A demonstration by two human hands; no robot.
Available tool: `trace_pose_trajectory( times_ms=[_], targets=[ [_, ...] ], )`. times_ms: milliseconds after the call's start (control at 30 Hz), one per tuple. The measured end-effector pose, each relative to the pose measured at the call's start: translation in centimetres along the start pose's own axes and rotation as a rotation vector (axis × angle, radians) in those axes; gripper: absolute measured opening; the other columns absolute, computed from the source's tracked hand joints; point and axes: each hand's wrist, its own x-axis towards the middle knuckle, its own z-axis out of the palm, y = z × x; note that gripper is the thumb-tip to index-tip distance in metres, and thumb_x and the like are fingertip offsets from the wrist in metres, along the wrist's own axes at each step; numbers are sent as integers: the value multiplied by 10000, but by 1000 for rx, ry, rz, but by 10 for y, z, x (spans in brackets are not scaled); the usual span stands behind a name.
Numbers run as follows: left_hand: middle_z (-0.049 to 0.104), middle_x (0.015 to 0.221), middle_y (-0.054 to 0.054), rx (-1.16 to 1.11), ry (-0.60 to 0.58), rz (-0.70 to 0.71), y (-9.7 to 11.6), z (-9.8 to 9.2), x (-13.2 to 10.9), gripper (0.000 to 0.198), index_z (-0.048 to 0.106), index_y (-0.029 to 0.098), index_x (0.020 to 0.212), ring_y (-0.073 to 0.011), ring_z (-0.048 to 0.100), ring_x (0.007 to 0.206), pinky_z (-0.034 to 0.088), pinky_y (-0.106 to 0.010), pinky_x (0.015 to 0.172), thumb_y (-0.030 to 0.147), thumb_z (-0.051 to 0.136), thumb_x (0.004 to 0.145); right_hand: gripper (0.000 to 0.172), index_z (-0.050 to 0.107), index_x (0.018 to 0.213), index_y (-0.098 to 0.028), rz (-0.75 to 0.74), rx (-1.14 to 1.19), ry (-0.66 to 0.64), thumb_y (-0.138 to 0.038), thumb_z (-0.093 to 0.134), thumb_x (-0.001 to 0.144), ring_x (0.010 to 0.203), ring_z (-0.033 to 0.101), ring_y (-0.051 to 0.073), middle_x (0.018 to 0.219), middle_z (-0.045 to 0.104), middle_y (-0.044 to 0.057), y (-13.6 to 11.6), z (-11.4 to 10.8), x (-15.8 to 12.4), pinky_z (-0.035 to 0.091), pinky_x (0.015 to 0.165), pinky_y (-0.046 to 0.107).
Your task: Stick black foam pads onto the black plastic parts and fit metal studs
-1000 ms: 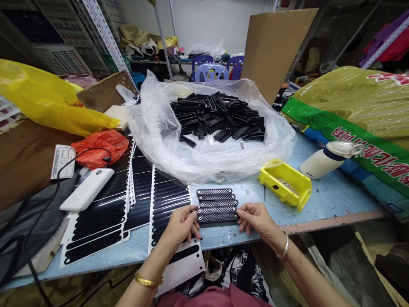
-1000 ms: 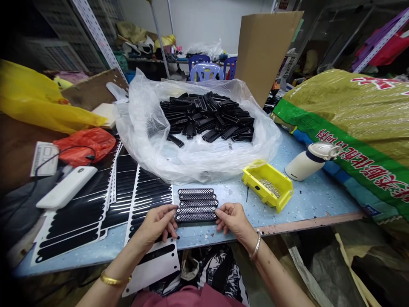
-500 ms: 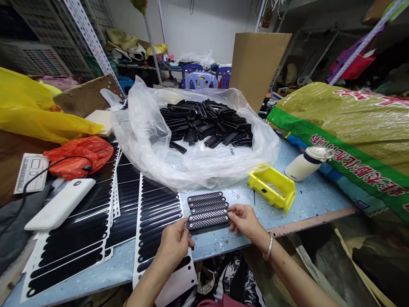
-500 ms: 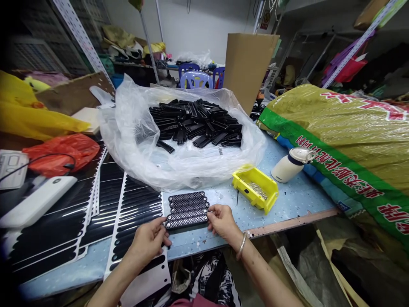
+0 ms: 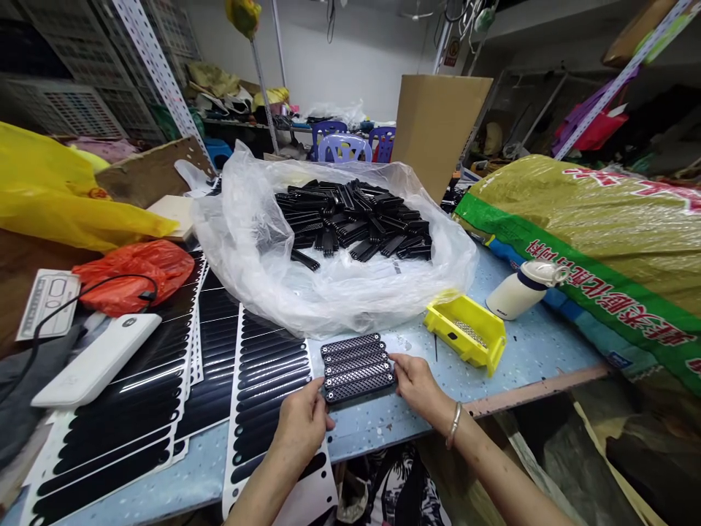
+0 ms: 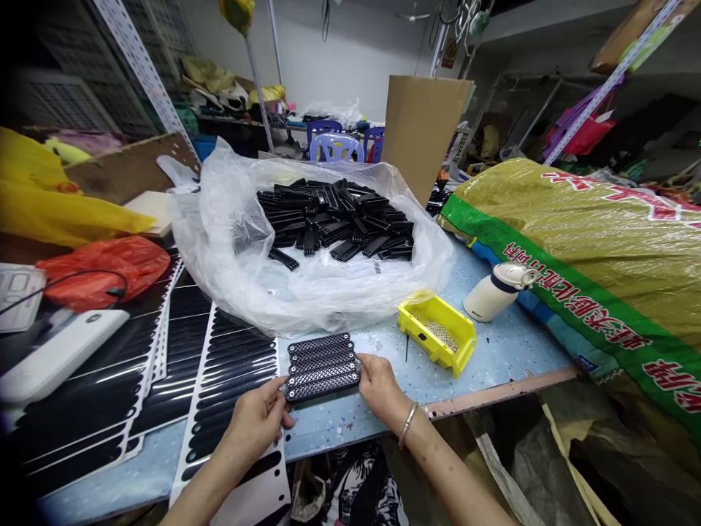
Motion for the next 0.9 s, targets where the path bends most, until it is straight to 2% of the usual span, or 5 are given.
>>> trace_pose_trajectory(
  times_ms=[367,500,567,733,900],
  targets=[
    [611,454,1,56,32,133,8,-2,-1,412,684,98,1101,-191,618,415,471,-282,510,211,500,751,406,718,952,-141,-70,-141,58,-249,360,794,429,533,172,492,595,16,0,-7,18,455,487,275],
    [699,668,-32,60,284,218,-1,-35,-24,366,699,152,1065,-170,637,495,482,-274,546,268,546,754,328,676,745,-156,21,-122,185,-404,467,789,437,566,186,536,628,55,-8,-24,-10,461,473,294],
    [682,641,-15,75,438,161,-17,-62,-45,303,714,175,965,-168,629,505,471,-260,520,339,576,752,371,603,602,-186,87,-56,52,-477,518,816,421,566,171,481,593,32,-13,-24,-39,447,448,264],
    [616,514,28,125,557,-104,-65,-105,-104,232,683,209,735,-159,604,465,455,-243,500,432,620,724,354,662,658,-172,27,77,-214,-462,553,829,480,599,171,533,627,35,-24,12,-102,459,442,243],
    [615,513,13,16,603,-175,-79,-91,-132,278,679,205,631,-163,584,490,446,-245,497,472,640,700,265,672,669,-176,-261,-19,-130,-306,540,859,531,600,160,575,615,34,-47,48,-99,453,505,243]
  ],
)
